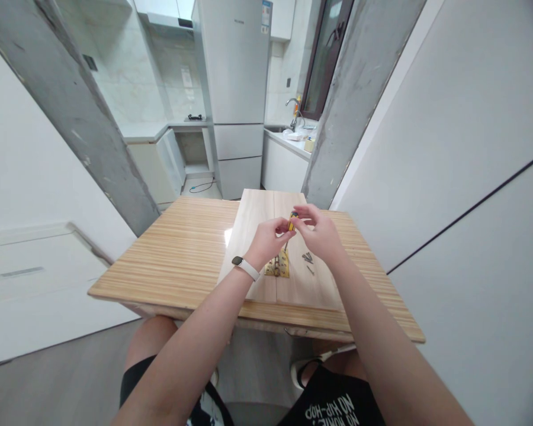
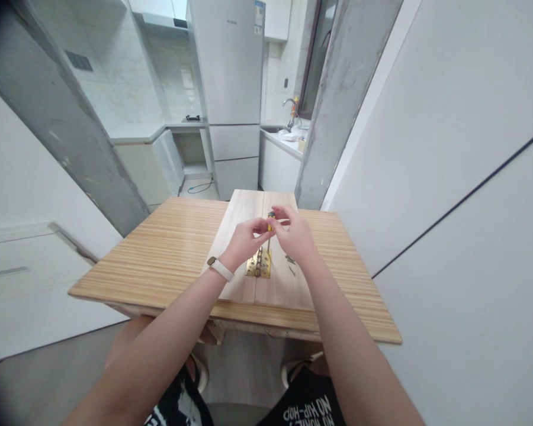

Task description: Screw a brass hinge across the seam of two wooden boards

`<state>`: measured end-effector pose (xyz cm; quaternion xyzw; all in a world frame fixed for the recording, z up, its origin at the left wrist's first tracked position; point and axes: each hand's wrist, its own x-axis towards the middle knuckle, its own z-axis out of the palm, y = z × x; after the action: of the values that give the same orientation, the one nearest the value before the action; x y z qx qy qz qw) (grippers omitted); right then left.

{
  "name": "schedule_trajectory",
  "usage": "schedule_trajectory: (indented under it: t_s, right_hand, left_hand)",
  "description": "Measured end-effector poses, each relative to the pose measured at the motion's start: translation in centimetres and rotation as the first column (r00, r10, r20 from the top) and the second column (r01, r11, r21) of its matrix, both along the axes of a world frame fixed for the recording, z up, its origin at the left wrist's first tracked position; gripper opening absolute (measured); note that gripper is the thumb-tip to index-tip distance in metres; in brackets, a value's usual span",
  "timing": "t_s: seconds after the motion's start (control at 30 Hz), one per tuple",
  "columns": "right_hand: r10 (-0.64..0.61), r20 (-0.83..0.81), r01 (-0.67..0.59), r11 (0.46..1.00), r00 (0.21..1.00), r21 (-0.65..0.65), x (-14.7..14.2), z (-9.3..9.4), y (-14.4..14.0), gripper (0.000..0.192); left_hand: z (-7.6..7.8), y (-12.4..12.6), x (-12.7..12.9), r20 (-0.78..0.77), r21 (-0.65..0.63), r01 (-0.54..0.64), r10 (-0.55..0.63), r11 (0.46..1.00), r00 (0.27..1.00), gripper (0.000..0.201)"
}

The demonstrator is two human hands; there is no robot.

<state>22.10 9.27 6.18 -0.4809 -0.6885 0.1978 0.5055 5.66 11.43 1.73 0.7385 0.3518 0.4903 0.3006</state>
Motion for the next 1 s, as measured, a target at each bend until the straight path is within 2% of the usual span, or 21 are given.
schedule_trajectory:
  t_s: [0.1, 0.23, 0.57, 0.7, 0.83, 1.0]
  right_hand:
    - [0.136, -0.017, -0.137, 0.99, 0.991, -0.035, 0.8, 0.2, 0.3, 0.033]
    - [0.172, 0.008, -0.172, 0.985, 0.985, -0.031, 1.1, 0.1, 0.4, 0.032]
    - [-0.035, 0.042, 0.033, 0.999, 0.999, 0.038, 0.3, -0.1, 0.1, 0.021]
    - [-0.083, 0.051, 0.08, 0.995, 0.995, 0.055, -0.3, 0.2, -0.4, 0.016]
    - [-0.156, 0.048, 0.15, 0.983, 0.987, 0.101, -1.0, 0.2, -0.8, 0.01]
    - [-0.284, 0.083, 0.269, 0.95, 0.955, 0.157, -1.9, -0.2, -1.2, 0.02]
  left_hand:
    - [0.1, 0.3, -0.3, -0.016, -0.028, 0.062, -0.063, 0.998, 0.998, 0.014]
    - [0.2, 0.7, -0.4, -0.051, -0.031, 0.139, -0.14, 0.99, 0.989, 0.015]
    - [0.5, 0.1, -0.4, -0.083, -0.058, 0.103, -0.108, 0.993, 0.991, 0.021]
    - [0.5, -0.5, -0.3, -0.093, -0.027, 0.029, -0.032, 0.999, 0.995, 0.021]
    - [0.4, -0.8, 0.3, -0.03, 0.035, -0.054, 0.055, 0.998, 0.998, 0.022]
    - [0.5, -1.2, 1.5, 0.005, 0.061, -0.157, 0.157, 0.986, 0.988, 0.013]
